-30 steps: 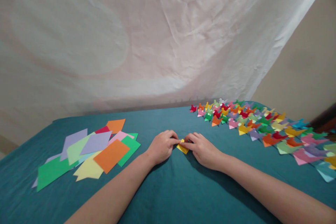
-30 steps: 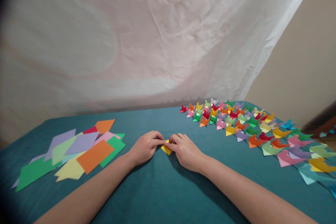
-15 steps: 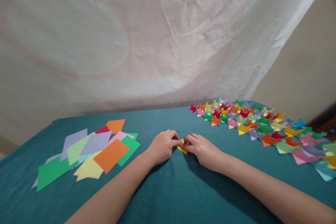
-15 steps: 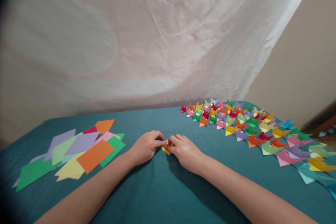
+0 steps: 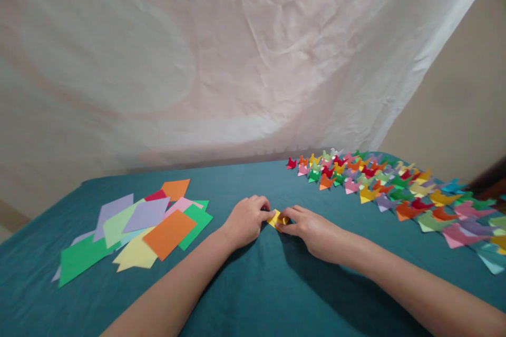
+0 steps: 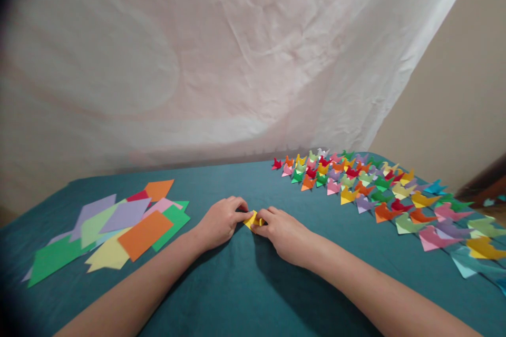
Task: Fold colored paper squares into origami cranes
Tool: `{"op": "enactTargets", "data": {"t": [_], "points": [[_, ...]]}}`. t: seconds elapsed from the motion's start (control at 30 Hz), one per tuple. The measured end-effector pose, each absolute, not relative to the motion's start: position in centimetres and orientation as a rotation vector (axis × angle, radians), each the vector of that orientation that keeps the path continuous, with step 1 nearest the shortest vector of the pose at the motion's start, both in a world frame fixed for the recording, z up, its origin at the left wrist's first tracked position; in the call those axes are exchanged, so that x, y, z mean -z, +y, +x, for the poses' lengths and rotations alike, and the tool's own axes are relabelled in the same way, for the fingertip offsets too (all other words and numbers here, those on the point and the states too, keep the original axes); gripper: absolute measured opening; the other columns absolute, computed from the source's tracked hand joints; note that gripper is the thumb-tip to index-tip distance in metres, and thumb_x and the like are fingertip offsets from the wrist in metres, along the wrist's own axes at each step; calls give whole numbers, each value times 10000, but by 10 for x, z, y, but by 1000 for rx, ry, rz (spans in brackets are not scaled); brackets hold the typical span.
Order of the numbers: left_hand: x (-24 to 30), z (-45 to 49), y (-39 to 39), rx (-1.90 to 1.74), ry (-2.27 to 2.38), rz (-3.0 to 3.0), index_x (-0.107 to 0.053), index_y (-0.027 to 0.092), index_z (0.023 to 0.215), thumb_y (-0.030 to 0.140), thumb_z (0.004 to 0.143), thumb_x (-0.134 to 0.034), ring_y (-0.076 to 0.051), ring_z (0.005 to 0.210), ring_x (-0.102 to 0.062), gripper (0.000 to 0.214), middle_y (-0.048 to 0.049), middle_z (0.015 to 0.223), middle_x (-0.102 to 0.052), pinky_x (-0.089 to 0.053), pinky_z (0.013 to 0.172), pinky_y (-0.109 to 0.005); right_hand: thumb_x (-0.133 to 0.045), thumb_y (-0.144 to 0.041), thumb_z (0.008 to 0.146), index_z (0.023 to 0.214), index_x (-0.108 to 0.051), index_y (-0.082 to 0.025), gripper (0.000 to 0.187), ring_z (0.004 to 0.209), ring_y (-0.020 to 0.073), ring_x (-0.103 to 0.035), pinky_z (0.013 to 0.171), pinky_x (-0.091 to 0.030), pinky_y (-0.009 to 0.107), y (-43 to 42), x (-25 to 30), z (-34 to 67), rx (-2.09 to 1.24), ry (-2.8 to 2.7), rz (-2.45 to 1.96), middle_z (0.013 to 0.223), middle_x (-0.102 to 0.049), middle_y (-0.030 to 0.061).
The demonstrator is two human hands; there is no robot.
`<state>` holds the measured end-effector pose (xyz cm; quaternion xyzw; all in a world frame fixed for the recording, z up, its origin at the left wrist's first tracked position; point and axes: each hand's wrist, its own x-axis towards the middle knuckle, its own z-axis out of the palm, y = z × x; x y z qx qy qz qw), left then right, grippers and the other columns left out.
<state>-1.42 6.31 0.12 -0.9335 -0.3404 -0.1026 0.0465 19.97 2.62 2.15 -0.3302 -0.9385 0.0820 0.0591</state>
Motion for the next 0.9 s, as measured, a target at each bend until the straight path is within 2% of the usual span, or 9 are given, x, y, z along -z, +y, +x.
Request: {"op": "enactTargets", "data": {"t": [0.63, 0.9], "points": [[-8, -10, 57, 187, -1011, -2795, -601, 257, 1089, 169, 879, -497, -193, 873, -508, 251, -39, 1024, -565, -396, 722, -303, -474, -15, 730, 1177, -601, -187, 496, 1131, 256, -476, 924, -407, 368, 21, -20, 206, -356, -2904, -975, 1216, -529, 145], [-13, 1, 42, 105, -972, -2745, -552, 140, 1128, 171, 922, -427, -223, 963, -513, 242, -94, 1004, -585, -418, 773, -331, -487, -48, 744, 1188, -602, -223, 491, 1160, 280, -470, 931, -394, 415, 19, -19, 206, -267, -2897, -1060, 1267, -523, 140]]}}
